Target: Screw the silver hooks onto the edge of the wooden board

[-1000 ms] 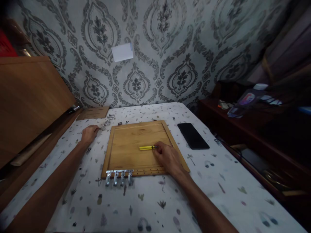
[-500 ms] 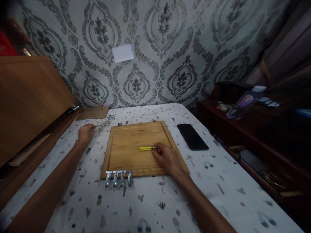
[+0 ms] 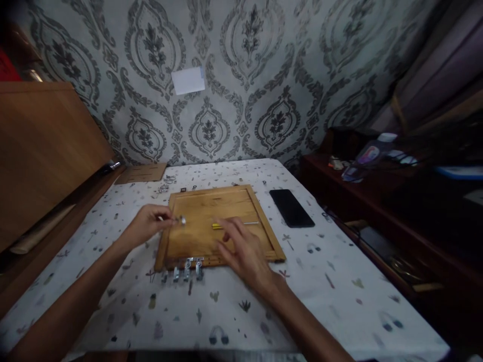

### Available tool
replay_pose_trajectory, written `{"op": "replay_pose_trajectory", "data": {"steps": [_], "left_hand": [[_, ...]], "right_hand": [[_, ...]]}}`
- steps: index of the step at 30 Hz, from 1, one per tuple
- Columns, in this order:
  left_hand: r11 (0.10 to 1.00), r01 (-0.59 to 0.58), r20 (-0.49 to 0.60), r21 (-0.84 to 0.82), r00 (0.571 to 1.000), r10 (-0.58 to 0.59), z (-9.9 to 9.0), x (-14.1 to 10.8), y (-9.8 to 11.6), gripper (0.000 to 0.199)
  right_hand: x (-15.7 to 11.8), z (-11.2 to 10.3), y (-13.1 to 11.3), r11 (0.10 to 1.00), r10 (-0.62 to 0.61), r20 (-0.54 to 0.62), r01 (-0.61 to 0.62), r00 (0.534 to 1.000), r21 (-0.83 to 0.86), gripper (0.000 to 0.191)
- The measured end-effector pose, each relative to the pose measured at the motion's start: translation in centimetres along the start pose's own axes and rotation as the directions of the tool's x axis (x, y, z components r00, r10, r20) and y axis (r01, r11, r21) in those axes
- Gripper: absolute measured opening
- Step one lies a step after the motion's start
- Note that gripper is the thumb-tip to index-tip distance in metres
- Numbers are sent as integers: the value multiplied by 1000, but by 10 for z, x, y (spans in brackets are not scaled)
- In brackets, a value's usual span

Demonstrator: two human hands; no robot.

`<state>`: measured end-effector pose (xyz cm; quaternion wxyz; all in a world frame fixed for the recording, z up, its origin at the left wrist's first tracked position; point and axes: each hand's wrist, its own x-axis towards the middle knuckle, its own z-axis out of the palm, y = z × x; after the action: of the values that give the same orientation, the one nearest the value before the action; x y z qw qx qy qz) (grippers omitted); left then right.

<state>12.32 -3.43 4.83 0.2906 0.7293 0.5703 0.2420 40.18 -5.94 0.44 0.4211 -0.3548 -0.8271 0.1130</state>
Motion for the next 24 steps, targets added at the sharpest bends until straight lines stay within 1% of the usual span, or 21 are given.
{"op": "replay_pose_trajectory", "data": {"steps": [1,3,4,5,7,10,11,13,14,15,17,19,21,22,24], "left_hand": [[999,-25,59,-31,998,27,7,-9,13,16],[996,-44,179,-84,982,59,18,-23,34,13],[994,-46,246,-103,967,71,20,-29,41,12],[992,-47,302,-117,950,81,22,-33,47,12],[990,-46,397,-134,913,96,22,-39,54,11],[989,-31,512,-146,853,103,19,-49,61,10],[989,-27,547,-146,831,103,19,-53,65,9],[989,-23,605,-143,789,106,21,-63,72,4],[990,-25,633,-136,767,106,23,-69,76,6],[992,-29,657,-125,746,105,26,-74,79,11],[994,-58,714,-92,692,106,34,-83,83,16],[993,-58,766,-99,632,113,42,-91,82,17],[990,12,807,-144,580,110,48,-97,77,15],[983,70,819,-169,565,100,51,-101,73,14],[959,187,831,-215,550,79,54,-107,67,9]], "right_hand": [[-2,-2,-12,997,-74,-29,74,997,-24,39],[-8,-6,-32,975,-219,-51,216,974,-53,34],[-11,-8,-39,964,-264,-49,261,963,-56,31],[-15,-11,-45,958,-282,-10,281,959,-51,29],[-24,-16,-53,954,-295,13,296,955,-55,25],[-38,-26,-65,951,-307,-13,306,952,-45,18],[-43,-29,-71,954,-297,-16,296,955,-42,17],[-54,-34,-82,968,-249,17,250,968,-15,21],[-59,-35,-88,971,-239,46,239,970,13,24],[-64,-35,-94,969,-244,50,242,968,50,24],[-74,-33,-104,952,-285,84,271,955,141,20],[-82,-30,-111,937,-298,102,270,949,219,14],[-89,-28,-116,935,-283,119,246,952,256,13],[-92,-28,-118,936,-269,114,231,956,265,14],[-96,-28,-122,936,-248,121,206,961,286,17]]}}
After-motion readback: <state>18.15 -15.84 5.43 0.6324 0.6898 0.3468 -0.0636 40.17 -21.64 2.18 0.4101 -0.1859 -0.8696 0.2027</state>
